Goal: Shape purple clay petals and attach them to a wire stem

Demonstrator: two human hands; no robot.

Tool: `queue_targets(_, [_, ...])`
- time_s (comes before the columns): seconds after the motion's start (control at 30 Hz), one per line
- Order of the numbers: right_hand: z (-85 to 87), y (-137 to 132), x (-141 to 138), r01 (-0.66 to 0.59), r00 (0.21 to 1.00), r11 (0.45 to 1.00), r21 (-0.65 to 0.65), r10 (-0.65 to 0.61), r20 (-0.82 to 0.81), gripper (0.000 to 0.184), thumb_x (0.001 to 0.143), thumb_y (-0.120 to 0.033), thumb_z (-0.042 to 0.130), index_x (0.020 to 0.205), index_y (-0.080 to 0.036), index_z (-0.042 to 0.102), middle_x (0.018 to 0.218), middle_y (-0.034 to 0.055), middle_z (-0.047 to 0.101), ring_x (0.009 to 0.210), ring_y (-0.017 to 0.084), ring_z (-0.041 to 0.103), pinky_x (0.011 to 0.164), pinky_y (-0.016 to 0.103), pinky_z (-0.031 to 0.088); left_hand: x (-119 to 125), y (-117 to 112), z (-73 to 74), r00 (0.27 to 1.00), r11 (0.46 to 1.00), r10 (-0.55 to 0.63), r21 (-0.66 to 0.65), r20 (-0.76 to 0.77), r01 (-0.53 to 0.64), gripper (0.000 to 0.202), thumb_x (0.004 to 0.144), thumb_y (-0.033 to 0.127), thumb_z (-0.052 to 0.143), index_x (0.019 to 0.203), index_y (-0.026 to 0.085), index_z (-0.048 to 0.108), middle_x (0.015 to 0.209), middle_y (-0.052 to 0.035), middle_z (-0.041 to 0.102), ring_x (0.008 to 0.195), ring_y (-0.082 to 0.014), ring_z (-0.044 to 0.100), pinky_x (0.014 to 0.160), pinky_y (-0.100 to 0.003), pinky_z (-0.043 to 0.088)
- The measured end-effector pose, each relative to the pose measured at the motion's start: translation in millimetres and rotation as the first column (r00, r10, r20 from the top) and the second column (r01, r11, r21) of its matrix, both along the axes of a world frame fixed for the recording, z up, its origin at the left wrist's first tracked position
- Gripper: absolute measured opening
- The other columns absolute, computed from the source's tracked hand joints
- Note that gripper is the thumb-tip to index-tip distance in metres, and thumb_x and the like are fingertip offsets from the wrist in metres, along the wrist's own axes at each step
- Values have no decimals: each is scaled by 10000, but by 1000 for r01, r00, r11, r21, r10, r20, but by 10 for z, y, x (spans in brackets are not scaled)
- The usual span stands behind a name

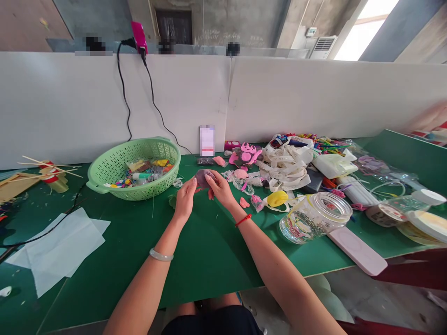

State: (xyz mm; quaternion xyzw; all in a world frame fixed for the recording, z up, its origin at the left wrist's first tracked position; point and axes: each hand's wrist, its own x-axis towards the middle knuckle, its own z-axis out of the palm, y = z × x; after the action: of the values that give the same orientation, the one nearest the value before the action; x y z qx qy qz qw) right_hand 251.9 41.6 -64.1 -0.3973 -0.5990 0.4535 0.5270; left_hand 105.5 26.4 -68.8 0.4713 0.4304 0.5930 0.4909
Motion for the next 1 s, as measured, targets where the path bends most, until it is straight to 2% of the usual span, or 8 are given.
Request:
queue_targets(0.1, [-20,32,57,35,997,991,133,-43,62,385,903,-362,643,1264,-249,713,1081,61,732,828,179,712,746,314,592,-12,14,23,986,986,-42,-156,161,68,666,852,744,631,1089,132,744,1152,-176,771,1127,-325,733,1049,-520,561])
queue_targets(0.2, [-41,43,82,47,983,970,238,-87,159,448,826,-164,597,1222,-281,770,1361,59,680,1240,242,650,1037,380,550,-26,15,50,958,976,-117,-151,262,160,612,781,700,751,1038,144,760,1069,-144,797,1112,-302,744,1099,-514,533])
queue_targets(0.3, [-57,52,81,17,981,965,261,-66,180,590,764,-81,511,1267,-276,750,1437,42,650,1364,235,585,1160,413,480,-39,14,68,955,982,-90,-133,283,132,575,613,594,917,975,172,772,1012,-85,802,1042,-263,761,1088,-500,550])
queue_targets(0.4, [-69,73,73,98,990,978,184,-114,78,628,753,-107,499,1336,-254,680,1490,70,602,1247,221,654,1095,414,528,-48,12,84,957,989,-46,-121,286,84,551,555,553,953,904,166,772,972,-50,790,964,-208,757,1079,-482,567])
queue_targets(0.47, [-67,81,63,164,985,986,20,-163,-46,543,792,-190,526,1318,-250,648,1392,89,648,1021,188,719,934,376,599,-50,9,92,961,992,-19,-117,277,54,561,531,544,963,885,154,769,945,-40,780,915,-178,746,1068,-476,580])
queue_targets(0.6, [-25,52,21,46,983,969,-241,-87,-160,377,869,-541,605,1037,-207,652,788,12,685,580,132,635,571,271,539,-32,1,84,973,991,-3,-130,230,33,613,489,529,976,899,127,763,919,-50,774,863,-183,738,998,-492,617])
queue_targets(0.73, [28,7,-14,35,996,987,-155,-48,-78,519,774,-711,696,840,-200,633,500,-59,512,459,112,504,482,248,407,-18,-5,87,986,990,-27,-133,167,50,642,475,541,974,907,116,761,860,-64,773,833,-220,748,929,-507,637])
queue_targets(1.0, [70,-10,-11,43,994,995,-88,-51,-91,560,717,-749,737,788,-202,634,591,-38,550,520,119,524,520,270,392,-73,16,112,993,995,26,-103,118,-14,571,550,653,906,820,164,786,794,-38,761,814,-211,728,890,-432,624])
